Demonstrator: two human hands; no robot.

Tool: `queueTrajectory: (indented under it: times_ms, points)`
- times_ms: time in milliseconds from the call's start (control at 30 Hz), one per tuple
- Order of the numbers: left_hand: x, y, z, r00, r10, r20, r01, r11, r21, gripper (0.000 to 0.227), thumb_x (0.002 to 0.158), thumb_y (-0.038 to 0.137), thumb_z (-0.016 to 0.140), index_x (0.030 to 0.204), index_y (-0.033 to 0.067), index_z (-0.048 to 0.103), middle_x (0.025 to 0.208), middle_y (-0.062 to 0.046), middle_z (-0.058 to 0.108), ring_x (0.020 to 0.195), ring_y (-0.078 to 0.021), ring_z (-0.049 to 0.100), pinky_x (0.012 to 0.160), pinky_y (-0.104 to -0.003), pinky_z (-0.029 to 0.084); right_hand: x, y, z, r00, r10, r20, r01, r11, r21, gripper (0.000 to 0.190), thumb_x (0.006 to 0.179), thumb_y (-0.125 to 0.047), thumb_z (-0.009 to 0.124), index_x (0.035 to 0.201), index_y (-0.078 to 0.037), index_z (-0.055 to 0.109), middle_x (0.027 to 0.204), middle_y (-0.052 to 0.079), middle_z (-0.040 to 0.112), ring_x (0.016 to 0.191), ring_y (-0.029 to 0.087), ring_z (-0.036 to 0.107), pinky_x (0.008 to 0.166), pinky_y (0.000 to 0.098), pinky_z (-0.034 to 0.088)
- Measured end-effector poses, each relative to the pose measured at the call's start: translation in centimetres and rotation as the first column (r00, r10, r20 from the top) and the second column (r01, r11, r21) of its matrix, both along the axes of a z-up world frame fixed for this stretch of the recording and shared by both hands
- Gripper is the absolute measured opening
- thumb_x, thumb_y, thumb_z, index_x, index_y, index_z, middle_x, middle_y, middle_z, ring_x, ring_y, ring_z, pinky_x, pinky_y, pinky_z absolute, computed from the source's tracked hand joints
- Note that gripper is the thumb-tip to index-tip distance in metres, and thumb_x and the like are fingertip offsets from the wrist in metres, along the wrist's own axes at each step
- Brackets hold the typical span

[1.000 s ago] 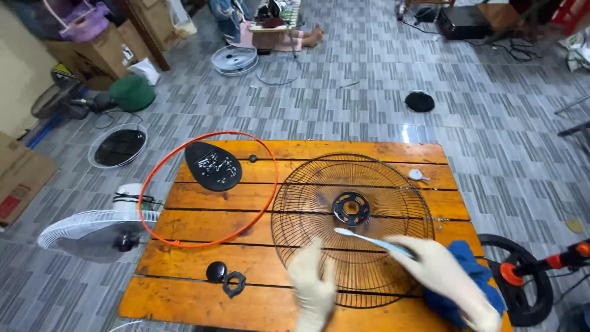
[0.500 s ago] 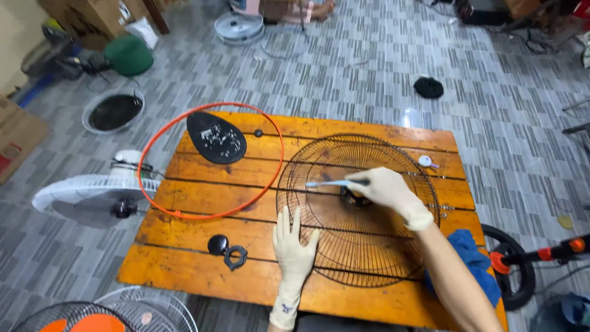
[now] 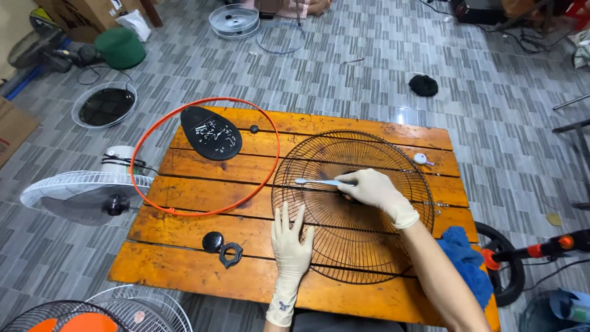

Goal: Cleaning the central hub of a metal fan grill using a toothbrush

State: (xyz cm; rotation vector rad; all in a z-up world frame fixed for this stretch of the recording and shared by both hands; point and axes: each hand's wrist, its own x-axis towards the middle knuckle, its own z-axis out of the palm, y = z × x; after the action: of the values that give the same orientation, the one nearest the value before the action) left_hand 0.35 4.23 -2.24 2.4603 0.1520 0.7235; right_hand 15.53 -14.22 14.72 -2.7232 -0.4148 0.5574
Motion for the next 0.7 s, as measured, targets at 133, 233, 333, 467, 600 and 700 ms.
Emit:
queueTrajectory:
  times_ms: [133, 233, 333, 467, 600, 700]
  points:
    - [-0.5, -0.4, -0.2, 1.000, 0.028, 0.011, -0.028, 0.999, 0.033, 0.057, 0.095, 0.040, 0.063, 0.150, 0.0282, 0.056, 0.164, -0.014, 0.041, 0.150, -0.0393, 0.039, 0.118, -0.051, 0.033, -0.3, -0.9, 0.3, 0.999, 0.033, 0.023, -0.031, 0.995, -0.092, 0.041, 0.093, -0.057, 0.055, 0.127, -0.043, 0.073, 0.102, -0.006, 0.081, 0.104, 0.022, 0.072, 0.088, 0.0391, 0.052]
    - [-0.1, -0.3, 0.3, 0.999, 0.036, 0.016, -0.037, 0.999, 0.037, 0.057, 0.095, 0.039, 0.063, 0.150, 0.0280, 0.057, 0.163, -0.014, 0.043, 0.150, -0.0393, 0.039, 0.117, -0.051, 0.034, -0.6, 0.5, 0.4, 0.999, 0.042, 0.033, -0.040, 0.998, -0.051, 0.043, 0.093, -0.056, 0.055, 0.129, -0.038, 0.073, 0.116, -0.008, 0.077, 0.113, 0.021, 0.070, 0.094, 0.0402, 0.052]
    - [-0.2, -0.3, 0.4, 0.999, 0.037, 0.015, -0.038, 0.999, 0.030, 0.056, 0.095, 0.040, 0.063, 0.149, 0.0285, 0.057, 0.163, -0.014, 0.043, 0.150, -0.0394, 0.039, 0.117, -0.052, 0.034, -0.9, -0.4, 0.8, 0.998, 0.055, 0.018, -0.054, 0.998, -0.036, 0.040, 0.094, -0.053, 0.055, 0.128, -0.040, 0.073, 0.106, -0.009, 0.077, 0.103, 0.020, 0.070, 0.091, 0.0380, 0.051]
    - [-0.3, -0.4, 0.7, 0.999, 0.034, 0.027, -0.034, 0.999, 0.020, 0.056, 0.094, 0.038, 0.064, 0.148, 0.0275, 0.058, 0.162, -0.015, 0.044, 0.149, -0.0398, 0.040, 0.115, -0.051, 0.035, -0.4, -0.9, -1.5, 0.975, 0.139, 0.176, -0.134, 0.990, -0.036, 0.040, 0.093, -0.053, 0.058, 0.126, -0.038, 0.073, 0.117, -0.009, 0.077, 0.110, 0.022, 0.072, 0.089, 0.0437, 0.054]
    - [0.0, -0.4, -0.1, 0.997, 0.051, 0.056, -0.052, 0.998, 0.018, 0.056, 0.090, 0.042, 0.068, 0.144, 0.0320, 0.062, 0.159, -0.013, 0.047, 0.144, -0.0409, 0.044, 0.114, -0.051, 0.035, -0.7, 0.3, -1.3, 0.980, 0.143, 0.140, -0.134, 0.989, -0.067, 0.038, 0.094, -0.058, 0.057, 0.128, -0.046, 0.070, 0.113, 0.002, 0.079, 0.111, 0.033, 0.072, 0.099, 0.0497, 0.055]
    - [0.1, -0.3, -0.1, 0.996, 0.050, 0.077, -0.051, 0.998, 0.020, 0.056, 0.090, 0.042, 0.067, 0.145, 0.0318, 0.061, 0.160, -0.014, 0.047, 0.145, -0.0420, 0.043, 0.114, -0.052, 0.035, -0.4, -1.0, -0.6, 0.991, 0.093, 0.095, -0.089, 0.995, -0.042, 0.040, 0.095, -0.056, 0.057, 0.128, -0.041, 0.072, 0.119, 0.005, 0.078, 0.116, 0.036, 0.069, 0.102, 0.0528, 0.053]
